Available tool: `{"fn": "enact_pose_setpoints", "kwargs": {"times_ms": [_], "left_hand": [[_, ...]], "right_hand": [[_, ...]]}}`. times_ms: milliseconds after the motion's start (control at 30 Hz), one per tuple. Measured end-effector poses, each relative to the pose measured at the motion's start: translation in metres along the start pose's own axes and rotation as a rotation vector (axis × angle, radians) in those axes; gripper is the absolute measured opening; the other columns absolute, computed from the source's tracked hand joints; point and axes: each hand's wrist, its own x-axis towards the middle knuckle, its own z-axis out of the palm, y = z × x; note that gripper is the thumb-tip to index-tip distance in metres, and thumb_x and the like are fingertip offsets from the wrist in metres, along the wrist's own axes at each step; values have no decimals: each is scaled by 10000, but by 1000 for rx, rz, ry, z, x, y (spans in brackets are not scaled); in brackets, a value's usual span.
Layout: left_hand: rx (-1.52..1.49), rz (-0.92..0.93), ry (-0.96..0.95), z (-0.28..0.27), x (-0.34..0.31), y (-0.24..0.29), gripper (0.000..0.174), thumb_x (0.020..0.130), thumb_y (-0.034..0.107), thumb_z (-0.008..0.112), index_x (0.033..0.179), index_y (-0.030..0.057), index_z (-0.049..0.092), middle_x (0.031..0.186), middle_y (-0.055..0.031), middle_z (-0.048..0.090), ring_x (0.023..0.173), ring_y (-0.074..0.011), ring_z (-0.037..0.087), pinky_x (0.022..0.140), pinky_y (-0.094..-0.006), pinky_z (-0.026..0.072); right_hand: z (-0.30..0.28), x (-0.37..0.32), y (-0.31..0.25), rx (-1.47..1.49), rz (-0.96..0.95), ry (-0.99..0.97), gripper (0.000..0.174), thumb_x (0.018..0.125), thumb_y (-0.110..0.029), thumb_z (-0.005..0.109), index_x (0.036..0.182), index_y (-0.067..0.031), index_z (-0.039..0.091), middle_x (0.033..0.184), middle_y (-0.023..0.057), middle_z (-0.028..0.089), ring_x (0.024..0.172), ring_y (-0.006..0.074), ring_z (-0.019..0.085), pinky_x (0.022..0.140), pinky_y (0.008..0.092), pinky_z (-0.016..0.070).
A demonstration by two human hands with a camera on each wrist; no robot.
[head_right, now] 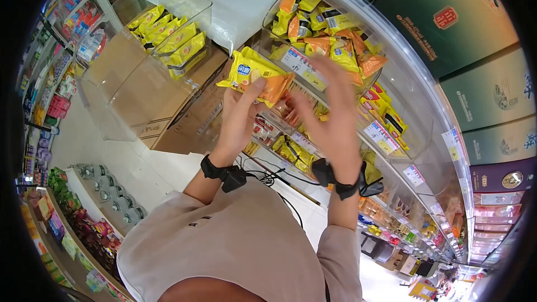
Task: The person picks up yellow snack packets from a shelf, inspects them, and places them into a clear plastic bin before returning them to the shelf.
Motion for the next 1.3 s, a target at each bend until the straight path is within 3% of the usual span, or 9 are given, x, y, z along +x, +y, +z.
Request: {"fn": "enact_pose_setpoints", "kwargs": {"times_ms": [233,333,533,633,733,833,900,1133,1300], "left_hand": [[41,47,-37,-4,-9,7,432,985,152,737,1336,-21,553,1209,-109,690,1060,-211,721,859,-416,645],[-32,-59,-105,3,-10,18,526,949,34,759,1390,-2,476,1276,-119,643,1147,-190,673,860,-341,641],[5,23,-105,7,-6,12,596,943,5,753,1448,42,439,1325,-109,615,1158,-211,672,858,-392,660],[30,43,-78,13,-8,10,534,939,8,758,1407,13,502,1296,-102,659,1162,-221,684,914,-417,645],[89,94,-85,13,-5,2,580,941,28,766,1440,16,468,1332,-97,641,1199,-212,662,1002,-407,604],[130,-69,-253,11,-1,4,651,929,6,769,1483,24,427,1402,-95,602,1182,-170,663,1018,-319,537],[46,-126,-265,15,-7,2,605,938,12,753,1465,15,455,1396,-98,610,1228,-174,637,1036,-327,525],[-7,-273,-385,8,-17,15,494,973,97,730,1422,7,544,1356,-113,643,1303,-171,580,1081,-331,483],[177,-195,-346,2,-24,21,530,996,208,733,1446,14,531,1356,-91,642,1263,-162,593,1034,-326,488]], "right_hand": [[-26,5,92,-620,128,377,461,970,-199,747,1350,27,616,1384,227,620,1295,363,597,1122,438,445],[-29,9,123,-466,262,295,476,960,-206,773,1338,39,616,1368,233,620,1278,339,608,1107,438,468],[-27,-14,88,47,366,418,401,963,-162,767,1305,4,639,1362,195,640,1261,271,623,1052,403,511],[-34,-29,71,-156,202,465,385,971,-113,749,1313,6,619,1401,175,613,1293,266,605,1069,402,501],[-30,-48,53,301,174,501,415,965,-37,722,1349,9,571,1445,185,577,1313,279,589,1086,399,486],[-28,-60,33,563,192,268,484,955,50,675,1407,9,505,1447,204,567,1328,290,576,1082,393,491],[-17,-52,9,835,271,206,584,959,97,633,1495,7,418,1465,195,546,1387,280,523,1093,369,481],[9,-58,43,754,166,60,418,978,52,649,1387,5,580,1453,154,586,1376,255,530,1138,394,429],[14,-47,31,643,57,-11,418,931,38,685,1343,-15,648,1383,152,646,1323,287,567,1140,414,405]]}}
